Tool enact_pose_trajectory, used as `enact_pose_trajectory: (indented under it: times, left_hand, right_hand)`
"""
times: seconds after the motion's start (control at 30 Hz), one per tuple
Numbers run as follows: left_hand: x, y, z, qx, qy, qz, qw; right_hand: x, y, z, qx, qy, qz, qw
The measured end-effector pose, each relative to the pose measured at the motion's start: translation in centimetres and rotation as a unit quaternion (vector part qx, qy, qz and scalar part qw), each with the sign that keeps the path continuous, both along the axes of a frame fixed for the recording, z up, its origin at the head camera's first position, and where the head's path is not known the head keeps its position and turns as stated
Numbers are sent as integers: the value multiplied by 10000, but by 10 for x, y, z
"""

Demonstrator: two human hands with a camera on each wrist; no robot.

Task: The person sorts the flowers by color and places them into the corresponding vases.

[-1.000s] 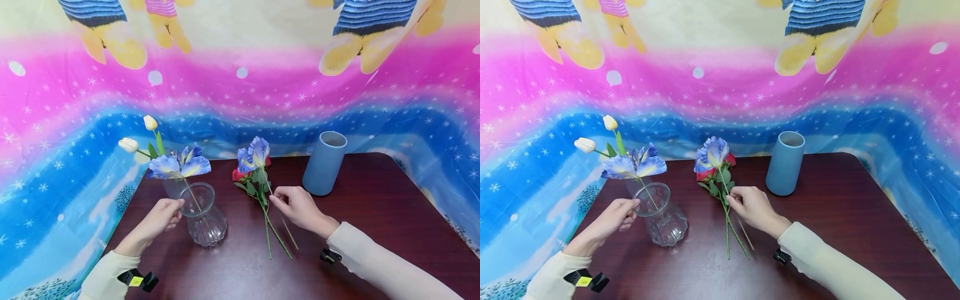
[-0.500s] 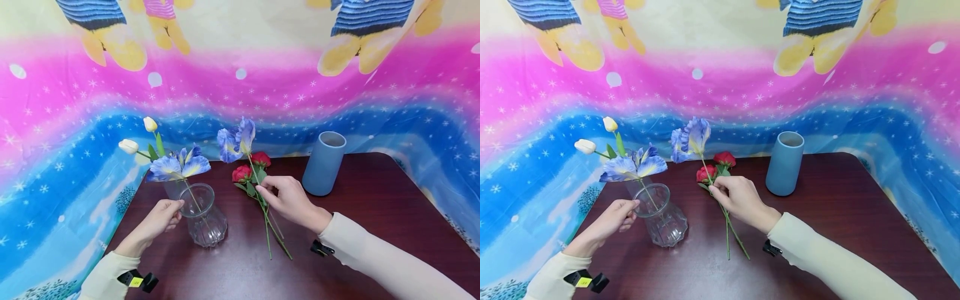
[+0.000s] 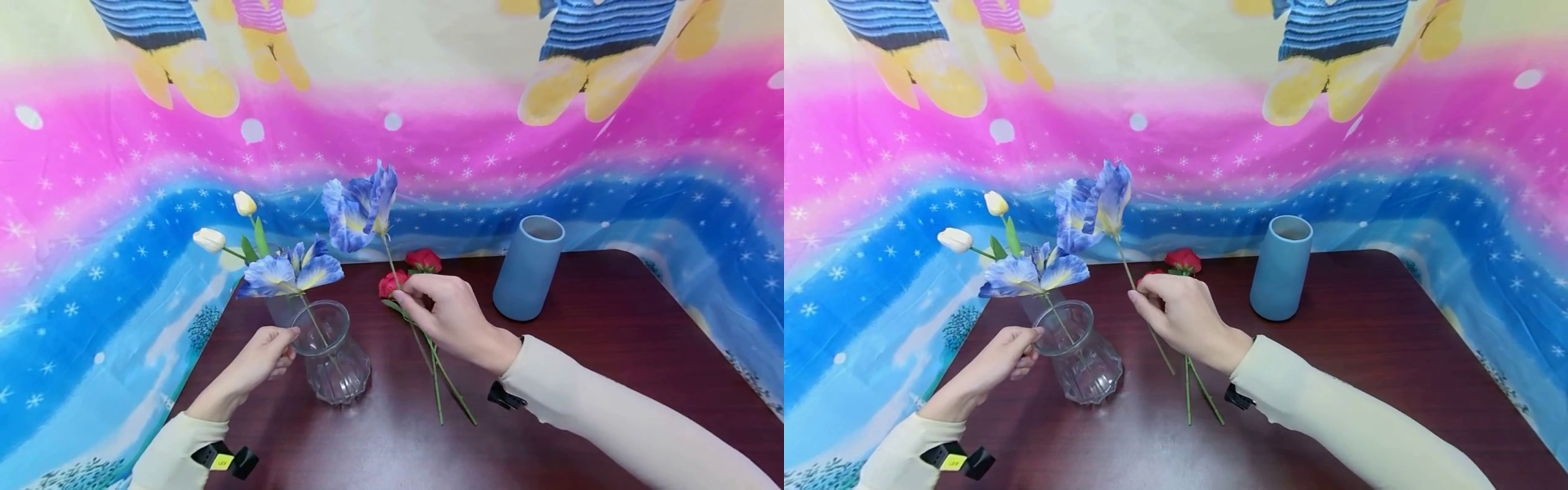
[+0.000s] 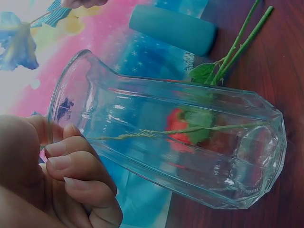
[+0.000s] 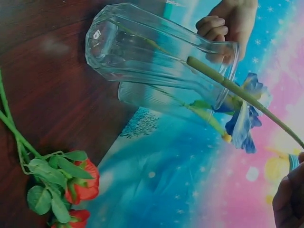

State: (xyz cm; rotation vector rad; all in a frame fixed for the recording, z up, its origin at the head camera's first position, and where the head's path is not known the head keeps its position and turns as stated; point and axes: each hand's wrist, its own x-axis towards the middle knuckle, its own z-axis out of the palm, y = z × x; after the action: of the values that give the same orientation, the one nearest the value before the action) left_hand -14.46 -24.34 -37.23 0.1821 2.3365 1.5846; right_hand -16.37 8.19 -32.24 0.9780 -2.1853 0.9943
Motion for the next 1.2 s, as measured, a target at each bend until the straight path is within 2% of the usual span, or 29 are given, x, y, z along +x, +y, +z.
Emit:
enact_pose_trajectory:
  times: [0.33, 0.53, 0.8, 1.03, 1.2]
  left_hand:
    - [1, 0, 0, 14, 38, -52, 10000]
    - [1, 1, 0, 6, 7, 1, 10000]
    - [-1, 1, 0, -77, -40, 112, 9999]
    - [-1, 2, 0, -15, -47, 88, 9999]
    - [0, 1, 0, -79, -38, 97, 9999]
  right_hand:
    - [-1, -29, 16, -281, 359, 154, 9988]
    - [-3, -49, 23, -528, 412, 196, 9976]
    - [-11, -78, 26, -960, 412, 474, 9934]
    - [-18, -95, 29, -1227, 431, 412, 9907]
    - [-22, -105, 28, -1255, 658, 245, 9896]
